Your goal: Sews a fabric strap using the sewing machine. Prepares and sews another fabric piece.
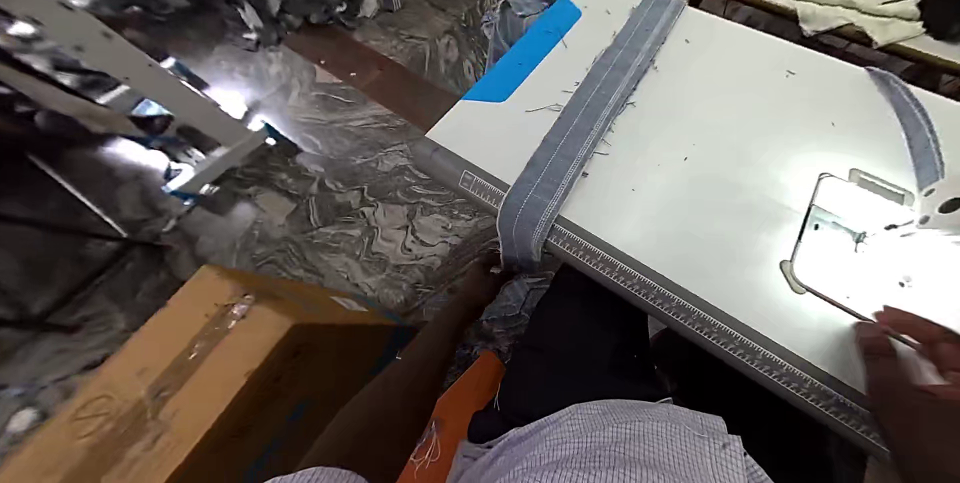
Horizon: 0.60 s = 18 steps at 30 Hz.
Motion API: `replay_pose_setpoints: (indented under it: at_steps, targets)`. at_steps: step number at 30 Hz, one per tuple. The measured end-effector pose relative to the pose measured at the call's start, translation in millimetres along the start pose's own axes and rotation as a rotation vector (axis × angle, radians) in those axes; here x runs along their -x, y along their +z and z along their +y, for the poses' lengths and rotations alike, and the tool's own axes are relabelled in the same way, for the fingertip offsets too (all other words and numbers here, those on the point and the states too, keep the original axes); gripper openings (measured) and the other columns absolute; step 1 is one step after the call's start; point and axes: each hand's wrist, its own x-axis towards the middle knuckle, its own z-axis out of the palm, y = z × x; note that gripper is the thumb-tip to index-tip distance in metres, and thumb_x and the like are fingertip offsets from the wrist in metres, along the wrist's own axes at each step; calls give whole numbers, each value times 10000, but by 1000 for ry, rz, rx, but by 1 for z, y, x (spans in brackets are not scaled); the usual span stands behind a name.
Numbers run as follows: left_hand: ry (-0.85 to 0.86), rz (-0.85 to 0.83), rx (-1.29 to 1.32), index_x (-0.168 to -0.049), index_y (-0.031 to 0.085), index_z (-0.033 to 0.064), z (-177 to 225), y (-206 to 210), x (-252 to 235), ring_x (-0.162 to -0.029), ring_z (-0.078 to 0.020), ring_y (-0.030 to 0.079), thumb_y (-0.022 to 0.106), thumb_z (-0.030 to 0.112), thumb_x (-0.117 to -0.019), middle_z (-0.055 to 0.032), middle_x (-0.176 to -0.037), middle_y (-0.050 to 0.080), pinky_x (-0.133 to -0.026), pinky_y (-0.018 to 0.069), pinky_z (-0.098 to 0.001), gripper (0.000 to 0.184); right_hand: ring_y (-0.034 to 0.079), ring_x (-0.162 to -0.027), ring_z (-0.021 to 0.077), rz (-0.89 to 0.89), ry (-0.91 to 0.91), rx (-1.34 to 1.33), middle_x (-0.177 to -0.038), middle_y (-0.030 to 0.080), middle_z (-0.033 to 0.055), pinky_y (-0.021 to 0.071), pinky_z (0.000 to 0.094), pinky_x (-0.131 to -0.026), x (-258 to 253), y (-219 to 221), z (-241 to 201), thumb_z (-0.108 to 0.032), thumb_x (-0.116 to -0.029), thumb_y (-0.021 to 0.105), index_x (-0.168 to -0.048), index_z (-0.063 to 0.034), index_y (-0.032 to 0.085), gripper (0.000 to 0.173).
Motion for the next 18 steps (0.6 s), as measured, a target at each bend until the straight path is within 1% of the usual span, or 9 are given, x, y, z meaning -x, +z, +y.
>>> replay_pose_setpoints:
  at_steps: [1, 3, 5, 6, 7, 10, 12, 15, 18]
  targets:
    - [-3, -32, 71, -1316, 616, 28, -4, -2, 8, -1159, -216, 647, 675, 186, -997, -126, -1268, 666, -1015, 536, -444, 361, 681, -1059, 310, -13, -98, -68, -1191, 687, 219, 563, 494, -936, 0, 11, -23, -328, -1010, 619, -1199, 36, 692, 416]
    - [-58, -46, 211, -1375, 546, 15, -1, -8, 40, -1031, -239, 705, 597, 154, -1042, -151, -1185, 692, -921, 596, -436, 365, 714, -895, 182, -87, -295, -231, -1023, 735, 106, 619, 402, -805, 4, 33, -76, -294, -970, 662, -1079, -15, 751, 312]
    - [-110, 50, 276, -1285, 607, 15, 14, -12, 84, -843, -278, 749, 643, 146, -1020, -164, -1075, 729, -746, 655, -433, 297, 701, -844, 90, -266, -447, -396, -998, 729, -14, 632, 325, -727, 9, 56, -128, -302, -959, 679, -1080, -121, 765, 234]
    - [-126, 108, 302, -1242, 639, 21, 27, -12, 106, -791, -273, 748, 670, 149, -1004, -156, -1036, 741, -705, 656, -415, 272, 684, -845, 57, -366, -526, -447, -1011, 714, -53, 622, 292, -708, 12, 68, -153, -313, -962, 687, -1102, -174, 766, 213]
    - [-132, 152, 332, -1209, 645, 32, 41, -11, 126, -793, -258, 743, 679, 160, -997, -143, -1027, 737, -714, 648, -400, 250, 672, -859, 38, -452, -609, -479, -1026, 701, -69, 611, 265, -709, 15, 81, -177, -321, -969, 692, -1124, -208, 770, 207]
    - [-59, 198, 435, -1232, 658, 58, 69, -6, 166, -893, -255, 739, 685, 161, -991, -130, -1071, 734, -823, 637, -417, 264, 662, -1036, 79, -600, -819, -506, -1104, 701, -29, 588, 275, -881, 21, 119, -233, -306, -979, 692, -1175, -187, 766, 241]
    - [-1, 197, 462, -1238, 665, 87, 80, -3, 180, -910, -220, 715, 683, 180, -992, -111, -1063, 726, -836, 609, -390, 263, 649, -1103, 129, -629, -869, -525, -1154, 695, 14, 569, 302, -944, 24, 141, -252, -295, -964, 711, -1210, -138, 745, 293]
    - [16, 216, 523, -1234, 692, 77, 89, -1, 186, -889, -202, 714, 703, 150, -970, -119, -1031, 735, -823, 604, -365, 275, 660, -1047, 145, -610, -889, -536, -1124, 684, 40, 583, 309, -895, 27, 152, -257, -294, -937, 736, -1207, -105, 743, 330]
    - [34, 171, 477, -1215, 706, 67, 88, 1, 185, -862, -220, 721, 725, 157, -951, -133, -1003, 738, -814, 614, -377, 279, 681, -935, 122, -517, -927, -556, -1015, 714, 32, 595, 283, -819, 23, 150, -251, -195, -936, 683, -1106, -91, 778, 221]
